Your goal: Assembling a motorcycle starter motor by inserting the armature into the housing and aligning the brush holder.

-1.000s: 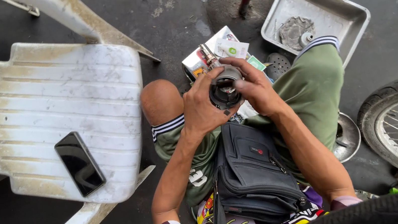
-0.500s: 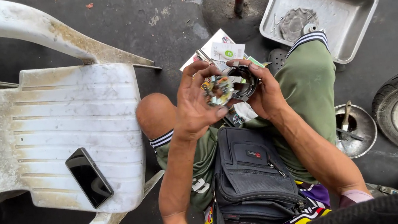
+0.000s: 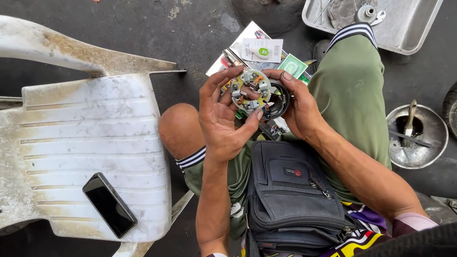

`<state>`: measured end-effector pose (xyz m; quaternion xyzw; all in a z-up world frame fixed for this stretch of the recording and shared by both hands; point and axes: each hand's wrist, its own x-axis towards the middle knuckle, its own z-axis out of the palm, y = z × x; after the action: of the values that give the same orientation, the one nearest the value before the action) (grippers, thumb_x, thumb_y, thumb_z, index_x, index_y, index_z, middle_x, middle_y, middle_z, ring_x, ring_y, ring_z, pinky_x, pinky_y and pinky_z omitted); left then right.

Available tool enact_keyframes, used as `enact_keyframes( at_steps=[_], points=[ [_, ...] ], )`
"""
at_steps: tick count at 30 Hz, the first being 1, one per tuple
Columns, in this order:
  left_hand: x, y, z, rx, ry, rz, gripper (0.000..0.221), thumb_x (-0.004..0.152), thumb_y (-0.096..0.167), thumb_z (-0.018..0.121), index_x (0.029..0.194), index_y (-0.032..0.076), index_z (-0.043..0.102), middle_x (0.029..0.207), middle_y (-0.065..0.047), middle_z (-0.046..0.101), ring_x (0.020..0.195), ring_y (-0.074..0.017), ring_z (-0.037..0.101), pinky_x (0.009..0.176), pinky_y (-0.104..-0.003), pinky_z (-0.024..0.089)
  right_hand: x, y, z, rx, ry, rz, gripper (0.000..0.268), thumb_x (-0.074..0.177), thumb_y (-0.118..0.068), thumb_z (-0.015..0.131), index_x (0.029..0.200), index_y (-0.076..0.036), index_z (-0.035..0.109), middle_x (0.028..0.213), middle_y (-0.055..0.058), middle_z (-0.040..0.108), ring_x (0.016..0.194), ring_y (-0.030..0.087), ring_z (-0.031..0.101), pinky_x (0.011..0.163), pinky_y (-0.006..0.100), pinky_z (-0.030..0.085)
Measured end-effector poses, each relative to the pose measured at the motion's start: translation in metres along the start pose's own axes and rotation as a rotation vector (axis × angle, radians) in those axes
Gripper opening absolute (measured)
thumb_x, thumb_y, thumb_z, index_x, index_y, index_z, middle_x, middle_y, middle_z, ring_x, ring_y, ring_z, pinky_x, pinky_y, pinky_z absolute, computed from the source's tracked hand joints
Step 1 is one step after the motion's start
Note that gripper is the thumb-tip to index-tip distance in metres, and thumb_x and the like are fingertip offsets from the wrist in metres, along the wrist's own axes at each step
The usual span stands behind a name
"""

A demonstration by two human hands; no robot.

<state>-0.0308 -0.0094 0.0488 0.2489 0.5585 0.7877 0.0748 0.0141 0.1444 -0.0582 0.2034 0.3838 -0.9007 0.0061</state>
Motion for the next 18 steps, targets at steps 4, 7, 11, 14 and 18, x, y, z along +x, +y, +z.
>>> enact_keyframes(
  at_steps=[4, 7, 11, 14, 18],
  points=[
    [-0.003, -0.007, -0.003, -0.025, -0.024, -0.01, 0.084, 0.084, -0.016, 0.075, 0.153, 0.009, 0.034, 0.152, -0.024, 0.044, 0.111, -0.0296, 0.068, 0.096, -0.045, 0.062, -0.001, -0.002, 0.001, 0.015, 0.016, -0.028, 0.061, 0.098, -0.047, 0.05, 0.137, -0.001, 0.058, 0.117, 0.016, 0.065, 0.099, 0.031, 0.07, 0.075, 0.05, 0.066],
    [-0.001, -0.017, -0.011, -0.428, 0.082, -0.13, 0.107, 0.071, -0.011, 0.086, 0.159, 0.012, 0.028, 0.15, -0.033, 0.044, 0.126, -0.0372, 0.063, 0.104, -0.045, 0.06, -0.006, -0.011, 0.008, -0.04, 0.015, -0.089, 0.059, 0.099, -0.045, 0.048, 0.132, 0.002, 0.061, 0.112, 0.019, 0.066, 0.096, 0.032, 0.072, 0.071, 0.049, 0.066],
    [-0.002, -0.026, -0.022, -0.864, 0.123, -0.352, 0.103, 0.078, 0.002, 0.087, 0.162, 0.011, 0.027, 0.147, -0.034, 0.047, 0.116, -0.0294, 0.068, 0.097, -0.032, 0.064, -0.01, -0.021, 0.014, -0.012, 0.01, -0.131, 0.055, 0.099, -0.039, 0.051, 0.131, 0.005, 0.059, 0.108, 0.02, 0.066, 0.088, 0.033, 0.074, 0.061, 0.046, 0.067],
    [-0.008, -0.041, -0.027, -0.875, 0.124, -0.406, 0.1, 0.083, 0.018, 0.089, 0.163, 0.01, 0.029, 0.143, -0.025, 0.054, 0.106, -0.0161, 0.067, 0.09, -0.021, 0.061, -0.01, -0.02, 0.013, -0.007, 0.006, -0.143, 0.053, 0.1, -0.037, 0.052, 0.132, 0.005, 0.058, 0.11, 0.02, 0.064, 0.087, 0.035, 0.074, 0.058, 0.049, 0.067],
    [-0.017, -0.055, -0.033, -0.872, 0.185, -0.42, 0.076, 0.096, 0.04, 0.074, 0.159, 0.013, 0.04, 0.143, -0.021, 0.057, 0.111, -0.021, 0.06, 0.086, -0.026, 0.052, -0.015, -0.022, 0.018, -0.028, 0.019, -0.162, 0.054, 0.094, -0.032, 0.061, 0.133, 0.005, 0.058, 0.108, 0.02, 0.064, 0.087, 0.033, 0.074, 0.063, 0.051, 0.067]
  ],
)
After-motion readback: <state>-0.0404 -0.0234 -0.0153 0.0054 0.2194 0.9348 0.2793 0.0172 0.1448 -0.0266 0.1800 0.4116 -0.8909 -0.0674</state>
